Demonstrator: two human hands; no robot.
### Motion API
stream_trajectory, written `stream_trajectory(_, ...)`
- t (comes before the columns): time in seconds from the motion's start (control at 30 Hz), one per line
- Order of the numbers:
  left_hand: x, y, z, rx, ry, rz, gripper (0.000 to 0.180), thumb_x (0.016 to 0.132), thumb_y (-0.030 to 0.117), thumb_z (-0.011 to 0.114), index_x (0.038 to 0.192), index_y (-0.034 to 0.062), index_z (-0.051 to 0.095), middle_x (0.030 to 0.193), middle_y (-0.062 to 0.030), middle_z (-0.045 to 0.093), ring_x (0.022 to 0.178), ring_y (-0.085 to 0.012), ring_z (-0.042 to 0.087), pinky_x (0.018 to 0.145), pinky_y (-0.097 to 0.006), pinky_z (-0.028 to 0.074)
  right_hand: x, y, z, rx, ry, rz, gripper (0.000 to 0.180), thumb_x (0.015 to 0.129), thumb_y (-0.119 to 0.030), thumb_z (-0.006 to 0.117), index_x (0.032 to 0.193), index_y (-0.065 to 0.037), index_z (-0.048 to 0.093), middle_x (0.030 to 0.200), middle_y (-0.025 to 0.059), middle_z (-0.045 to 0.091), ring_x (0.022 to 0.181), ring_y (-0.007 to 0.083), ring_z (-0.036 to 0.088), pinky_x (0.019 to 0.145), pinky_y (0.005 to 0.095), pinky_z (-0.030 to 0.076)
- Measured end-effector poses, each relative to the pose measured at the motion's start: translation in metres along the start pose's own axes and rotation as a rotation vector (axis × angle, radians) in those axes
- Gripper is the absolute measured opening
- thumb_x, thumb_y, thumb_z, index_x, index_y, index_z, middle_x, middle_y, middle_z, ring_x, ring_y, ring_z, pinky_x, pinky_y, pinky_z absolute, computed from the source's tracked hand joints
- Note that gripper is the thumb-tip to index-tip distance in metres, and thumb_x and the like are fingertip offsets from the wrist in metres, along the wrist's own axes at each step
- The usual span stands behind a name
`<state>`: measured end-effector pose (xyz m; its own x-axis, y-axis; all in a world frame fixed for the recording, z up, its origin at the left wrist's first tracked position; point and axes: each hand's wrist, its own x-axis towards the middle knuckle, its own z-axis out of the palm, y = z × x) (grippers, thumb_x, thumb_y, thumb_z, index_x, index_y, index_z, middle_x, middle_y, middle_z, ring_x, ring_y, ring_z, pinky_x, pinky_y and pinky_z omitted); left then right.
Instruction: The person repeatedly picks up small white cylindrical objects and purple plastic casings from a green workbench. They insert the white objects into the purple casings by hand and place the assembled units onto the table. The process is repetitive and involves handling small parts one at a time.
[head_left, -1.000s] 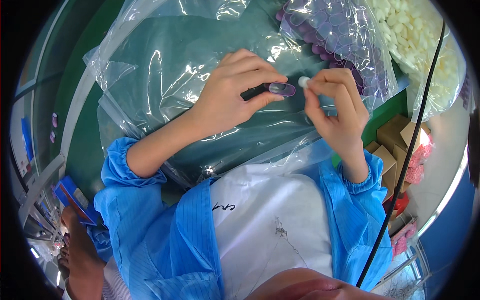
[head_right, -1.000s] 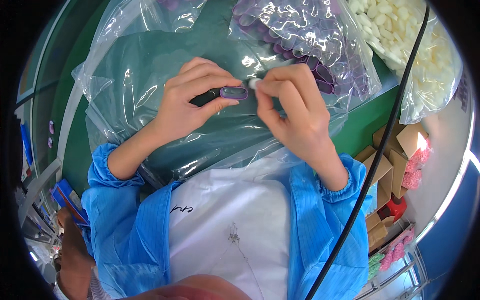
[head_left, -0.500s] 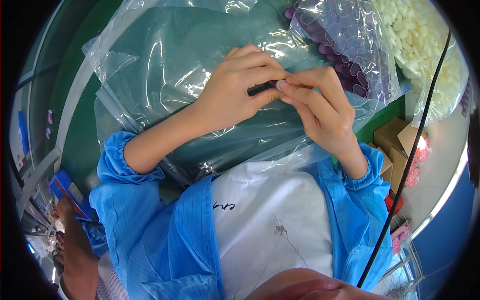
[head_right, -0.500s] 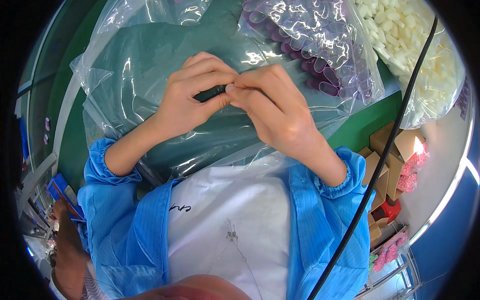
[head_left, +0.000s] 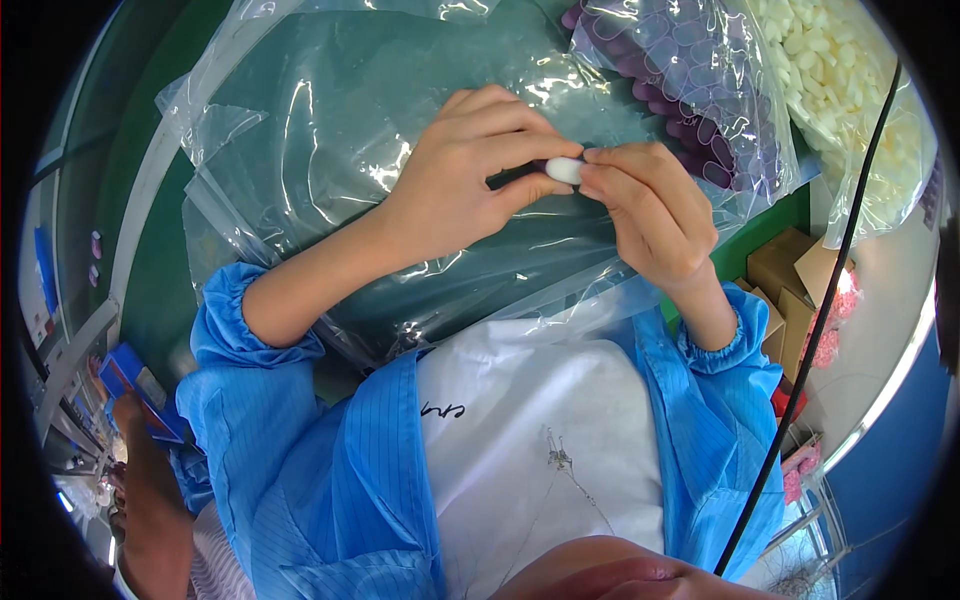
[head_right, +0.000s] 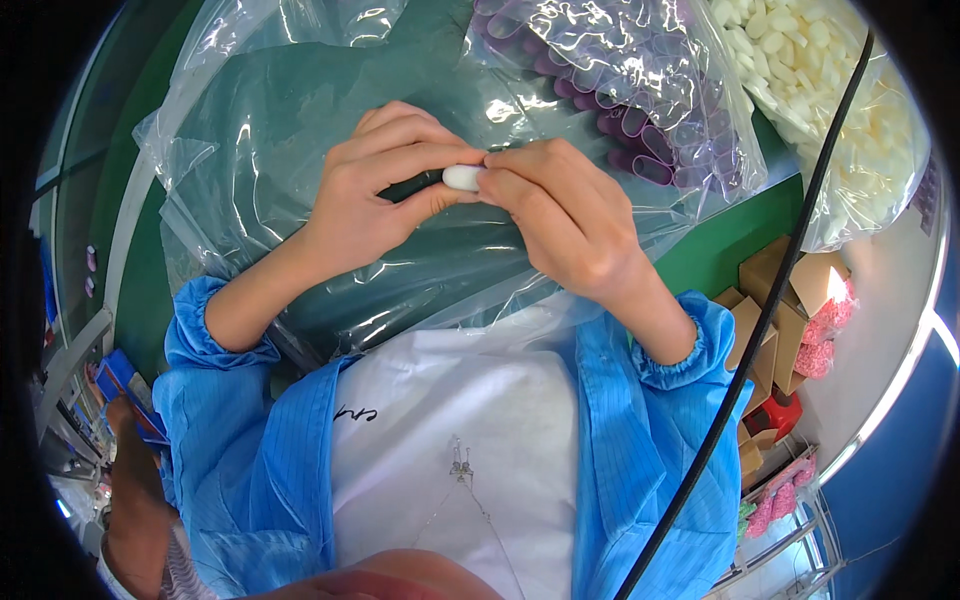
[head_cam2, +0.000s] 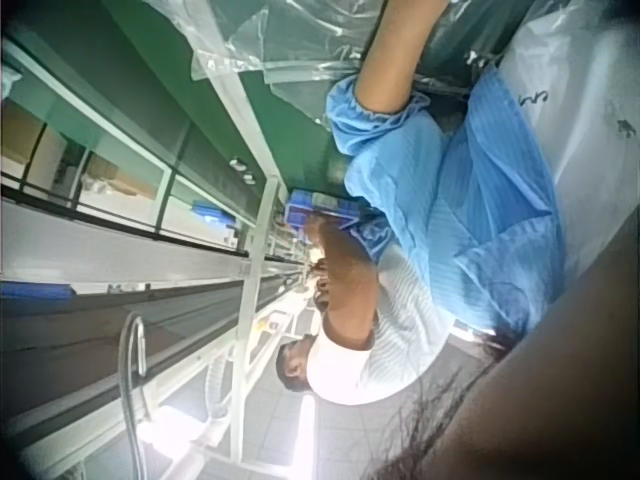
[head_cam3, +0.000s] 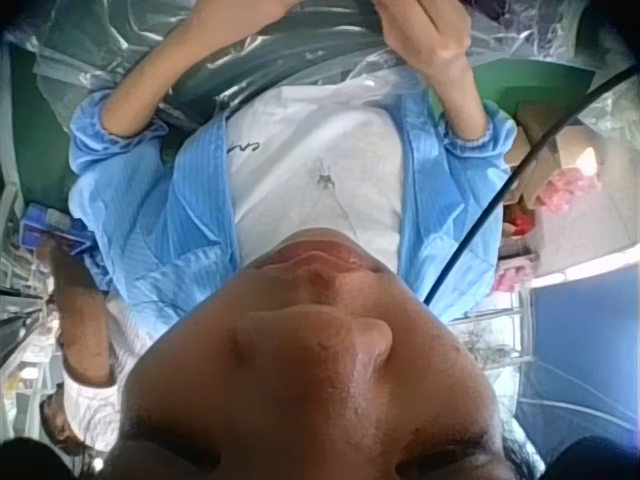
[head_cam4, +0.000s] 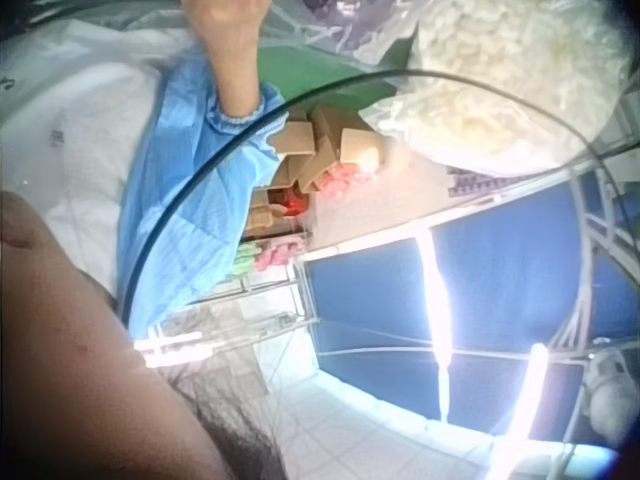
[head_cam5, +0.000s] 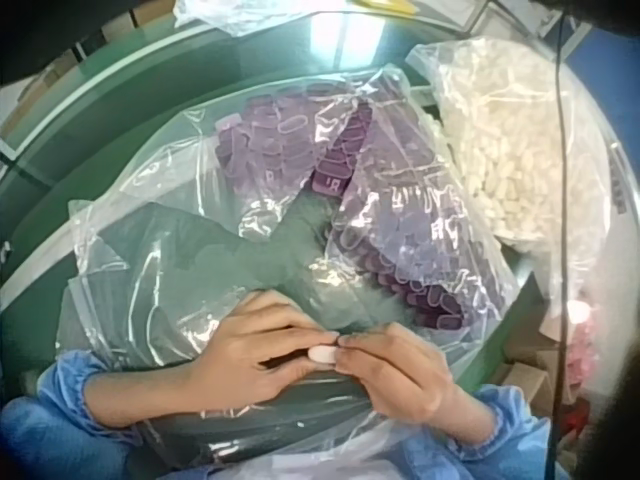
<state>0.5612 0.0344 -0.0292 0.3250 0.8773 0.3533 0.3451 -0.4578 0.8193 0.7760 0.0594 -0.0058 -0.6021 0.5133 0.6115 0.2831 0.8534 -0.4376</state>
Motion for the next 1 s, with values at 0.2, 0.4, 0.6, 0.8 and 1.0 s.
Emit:
stream_trajectory(0.2, -0.002, -0.001, 0.002, 0.006, 0.013, 0.029, 0.032, 0.071, 0.007, 0.082, 0.103, 0.0092, 0.077, 0.096, -0.0024, 0.071, 0.092, -0.0236, 0.063, 0.085, -0.035, 0.047, -0.003, -0.003, -0.001, -0.102, -0.064, -0.109, 0.036, 0.068, -0.005, 0.082, 0.101, 0.006, 0.073, 0.095, 0.0173, 0.066, 0.074, 0.0266, 0.066, 0.058, 0.0335, 0.055)
stream_trajectory(0.4, -0.003, 0.0, 0.0, 0.013, -0.003, 0.034, 0.032, 0.07, 0.007, 0.081, 0.102, 0.0089, 0.077, 0.097, -0.0025, 0.071, 0.094, -0.024, 0.063, 0.086, -0.035, 0.047, -0.006, 0.001, 0.0, -0.062, -0.092, -0.101, 0.041, 0.067, -0.007, 0.083, 0.106, 0.004, 0.074, 0.095, 0.0151, 0.065, 0.075, 0.0255, 0.064, 0.059, 0.0332, 0.055)
stream_trajectory(0.6, -0.002, -0.001, 0.0, 0.022, -0.024, 0.02, 0.033, 0.07, 0.009, 0.083, 0.103, 0.0092, 0.077, 0.097, -0.0019, 0.072, 0.094, -0.0243, 0.062, 0.086, -0.036, 0.046, -0.002, 0.003, -0.001, -0.005, -0.116, -0.078, 0.039, 0.067, -0.007, 0.083, 0.104, 0.004, 0.074, 0.095, 0.0149, 0.065, 0.074, 0.0253, 0.064, 0.058, 0.0334, 0.055)
stream_trajectory(0.8, -0.001, -0.001, 0.001, 0.025, -0.026, 0.026, 0.034, 0.069, 0.012, 0.084, 0.103, 0.0097, 0.077, 0.097, -0.0012, 0.072, 0.094, -0.0238, 0.063, 0.087, -0.037, 0.045, -0.013, 0.005, -0.01, -0.019, -0.082, -0.086, 0.034, 0.07, -0.001, 0.081, 0.102, 0.009, 0.073, 0.094, 0.0177, 0.068, 0.072, 0.0266, 0.067, 0.058, 0.0331, 0.056)
stream_trajectory(1.0, -0.004, -0.006, 0.007, 0.034, 0.016, 0.071, 0.034, 0.072, 0.014, 0.084, 0.104, 0.0093, 0.077, 0.097, -0.002, 0.07, 0.094, -0.024, 0.063, 0.087, -0.036, 0.045, -0.007, 0.003, -0.013, -0.032, -0.141, -0.056, 0.031, 0.072, -0.001, 0.079, 0.101, 0.009, 0.072, 0.095, 0.0202, 0.07, 0.075, 0.0293, 0.069, 0.063, 0.0344, 0.057)
